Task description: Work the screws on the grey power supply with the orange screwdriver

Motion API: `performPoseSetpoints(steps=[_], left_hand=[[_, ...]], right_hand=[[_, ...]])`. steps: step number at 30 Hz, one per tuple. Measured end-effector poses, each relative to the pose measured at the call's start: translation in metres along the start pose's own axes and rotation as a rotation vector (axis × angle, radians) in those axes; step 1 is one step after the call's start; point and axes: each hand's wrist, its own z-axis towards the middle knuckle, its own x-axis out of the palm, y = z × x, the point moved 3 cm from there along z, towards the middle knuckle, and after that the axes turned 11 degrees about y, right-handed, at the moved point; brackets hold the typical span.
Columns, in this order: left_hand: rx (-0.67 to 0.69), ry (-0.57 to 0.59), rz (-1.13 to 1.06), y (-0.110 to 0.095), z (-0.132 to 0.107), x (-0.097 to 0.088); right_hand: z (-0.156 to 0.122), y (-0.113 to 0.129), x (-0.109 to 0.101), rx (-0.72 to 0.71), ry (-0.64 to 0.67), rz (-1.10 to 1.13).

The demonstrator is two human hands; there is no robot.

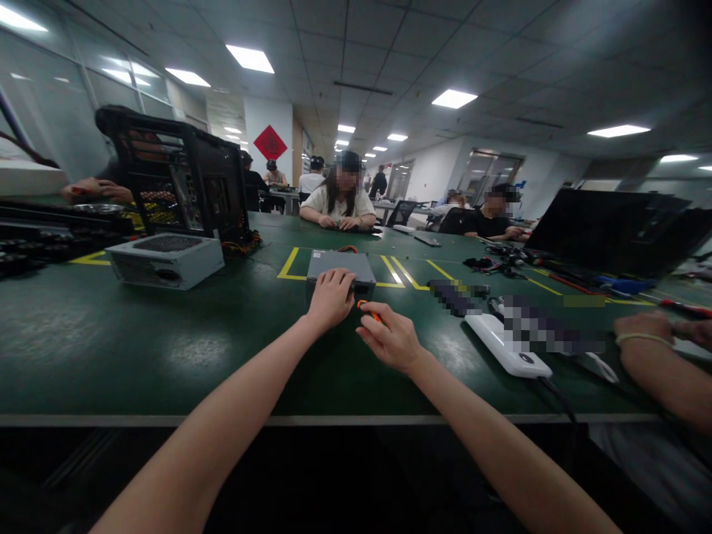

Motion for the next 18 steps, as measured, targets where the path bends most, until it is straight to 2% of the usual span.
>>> performPoseSetpoints(steps=[5,10,14,18], left_hand=[[-0.003,-0.034,0.0,-0.001,-0.004,0.003],[-0.012,-0.04,0.01,0.0,-0.003,0.004],[-0.013,-0.045,-0.001,0.0,-0.003,0.005],[-0.006,-0.043,-0.013,-0.001,-0.004,0.004]], right_hand=[[0.002,0.006,-0.007,-0.013,0.01,-0.076],[0.011,-0.001,-0.011,0.011,-0.005,-0.185],[0.013,-0.01,-0.01,0.06,-0.011,-0.082],[0.003,-0.009,-0.009,0.027,-0.019,-0.002]])
